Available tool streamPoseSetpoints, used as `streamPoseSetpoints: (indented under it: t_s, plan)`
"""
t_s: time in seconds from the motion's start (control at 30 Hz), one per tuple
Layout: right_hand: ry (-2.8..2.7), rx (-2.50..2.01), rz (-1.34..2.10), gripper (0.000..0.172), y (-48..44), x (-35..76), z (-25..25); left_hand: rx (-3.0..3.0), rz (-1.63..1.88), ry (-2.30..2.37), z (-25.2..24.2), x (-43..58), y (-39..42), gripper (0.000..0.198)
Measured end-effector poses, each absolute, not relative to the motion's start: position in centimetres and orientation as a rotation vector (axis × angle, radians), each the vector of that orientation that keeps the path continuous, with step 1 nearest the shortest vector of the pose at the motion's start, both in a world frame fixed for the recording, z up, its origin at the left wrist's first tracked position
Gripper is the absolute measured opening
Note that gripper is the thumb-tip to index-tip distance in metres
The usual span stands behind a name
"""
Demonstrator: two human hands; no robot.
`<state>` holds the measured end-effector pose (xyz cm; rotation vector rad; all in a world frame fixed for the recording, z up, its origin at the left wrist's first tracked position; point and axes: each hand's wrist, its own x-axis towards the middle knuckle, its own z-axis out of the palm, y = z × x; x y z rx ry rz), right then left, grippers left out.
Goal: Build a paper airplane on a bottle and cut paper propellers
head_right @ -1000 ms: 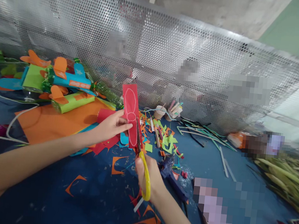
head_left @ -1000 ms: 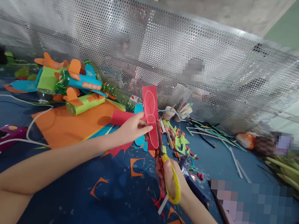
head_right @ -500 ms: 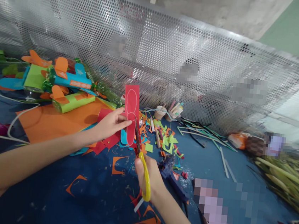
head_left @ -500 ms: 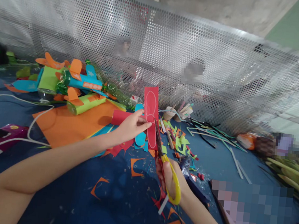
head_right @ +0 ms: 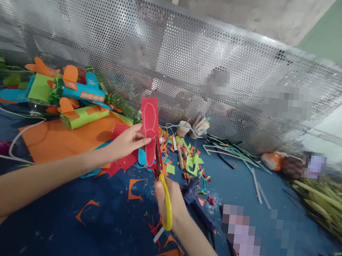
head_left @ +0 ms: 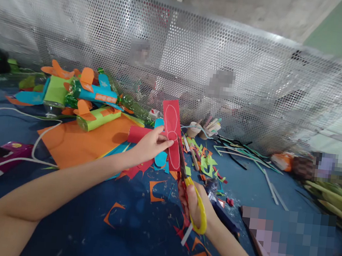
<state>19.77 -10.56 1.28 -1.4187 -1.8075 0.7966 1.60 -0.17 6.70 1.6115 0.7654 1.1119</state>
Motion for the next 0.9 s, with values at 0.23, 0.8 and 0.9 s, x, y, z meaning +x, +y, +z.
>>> streamPoseSetpoints:
  t_s: [0.23, 0.8, 0.9]
  plan:
    - [-1.789, -1.425, 0.812, 0.049, -10.63, 19.65, 1.49, 1.558, 1.092, 0.69, 6.73, 1.57, -0.24, 0.036]
    - [-1.79, -1.422, 0.797, 0.049, -10.58, 19.72, 1.42, 1.619, 1.125, 0.697, 6.74, 1.39, -0.06, 0.034]
    - [-1.799, -1.423, 0.829, 0.05, -10.67, 19.7, 1.55, 1.64, 1.14, 0.72, 6.76, 1.32, 0.06, 0.036]
